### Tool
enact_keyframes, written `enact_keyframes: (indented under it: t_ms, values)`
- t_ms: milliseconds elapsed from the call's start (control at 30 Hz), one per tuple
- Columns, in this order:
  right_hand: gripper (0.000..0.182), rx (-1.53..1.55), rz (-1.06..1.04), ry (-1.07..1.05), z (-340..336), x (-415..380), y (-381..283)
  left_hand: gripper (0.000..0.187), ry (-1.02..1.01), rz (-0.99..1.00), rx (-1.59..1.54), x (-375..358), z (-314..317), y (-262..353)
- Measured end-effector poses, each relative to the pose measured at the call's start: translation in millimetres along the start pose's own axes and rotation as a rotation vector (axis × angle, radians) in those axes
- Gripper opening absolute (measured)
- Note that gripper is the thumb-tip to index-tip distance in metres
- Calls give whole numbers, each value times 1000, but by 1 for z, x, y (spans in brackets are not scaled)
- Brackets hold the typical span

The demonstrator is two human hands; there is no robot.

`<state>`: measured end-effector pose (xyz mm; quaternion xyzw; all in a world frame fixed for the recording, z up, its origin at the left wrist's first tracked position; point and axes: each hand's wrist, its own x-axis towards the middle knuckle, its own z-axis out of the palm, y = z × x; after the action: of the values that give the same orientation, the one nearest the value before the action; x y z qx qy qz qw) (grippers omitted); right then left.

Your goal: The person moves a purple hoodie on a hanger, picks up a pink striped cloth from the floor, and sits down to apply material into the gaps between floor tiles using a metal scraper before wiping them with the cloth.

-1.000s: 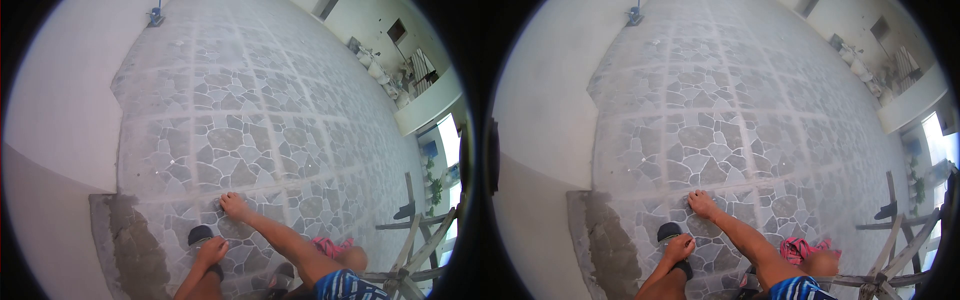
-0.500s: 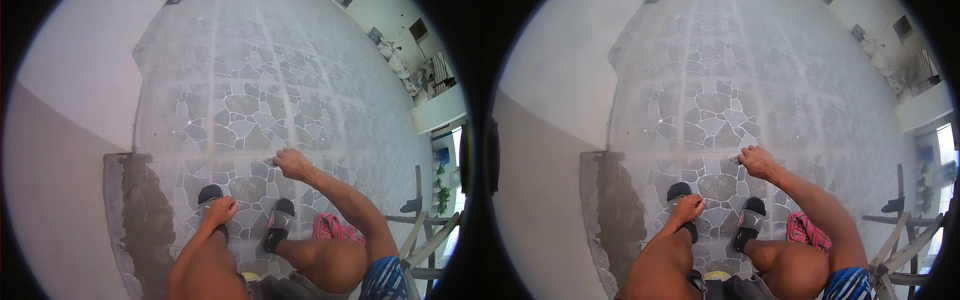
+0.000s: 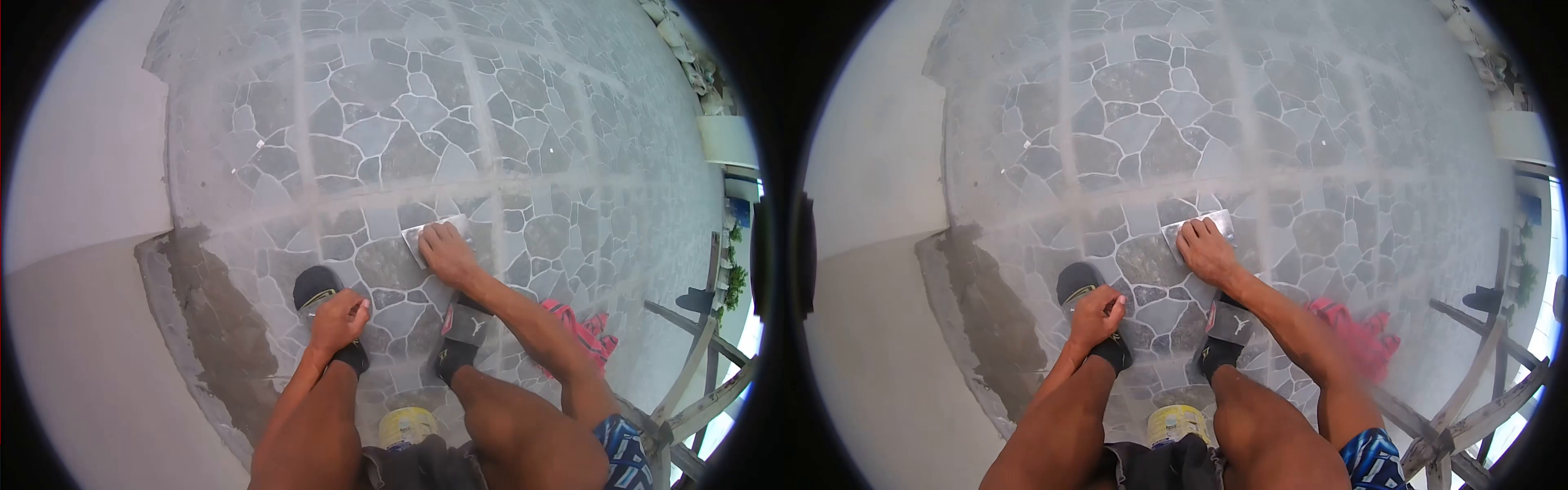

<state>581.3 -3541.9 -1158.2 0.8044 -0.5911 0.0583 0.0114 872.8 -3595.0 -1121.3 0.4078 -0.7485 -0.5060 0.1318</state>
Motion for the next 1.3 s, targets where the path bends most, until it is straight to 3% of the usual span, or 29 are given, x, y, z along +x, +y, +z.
enact_keyframes:
  t_ms: [233, 333, 533, 733, 833, 1000, 1200, 1300]
  values:
    - [17, 86, 160, -80, 6, 54, 31, 8, -25, 15, 36, 2, -1, 0]
    - [16, 61, 14, -46, -1, 33, 15, 8, -37, -14, 28, 6, -3, 0]
    - [16, 115, 124, -87, 8, 75, 20, 8, -42, -14, 47, 0, 1, -6]
    - [12, 82, 39, -44, 11, 61, -11, 8, -36, 3, 48, -1, 0, -2]
    - [14, 105, 115, -56, 13, 97, 0, 8, -41, 20, 77, 3, 0, -2]
    - [10, 41, 11, 6, 22, 66, -22, 8, -58, 33, 47, 6, -2, -3]
    - [14, 82, 94, -45, 16, 104, -13, 8, -47, 25, 82, 6, -1, 1]
    - [10, 60, 46, -7, 19, 79, -34, 7, -75, 10, 75, 7, -2, 0]
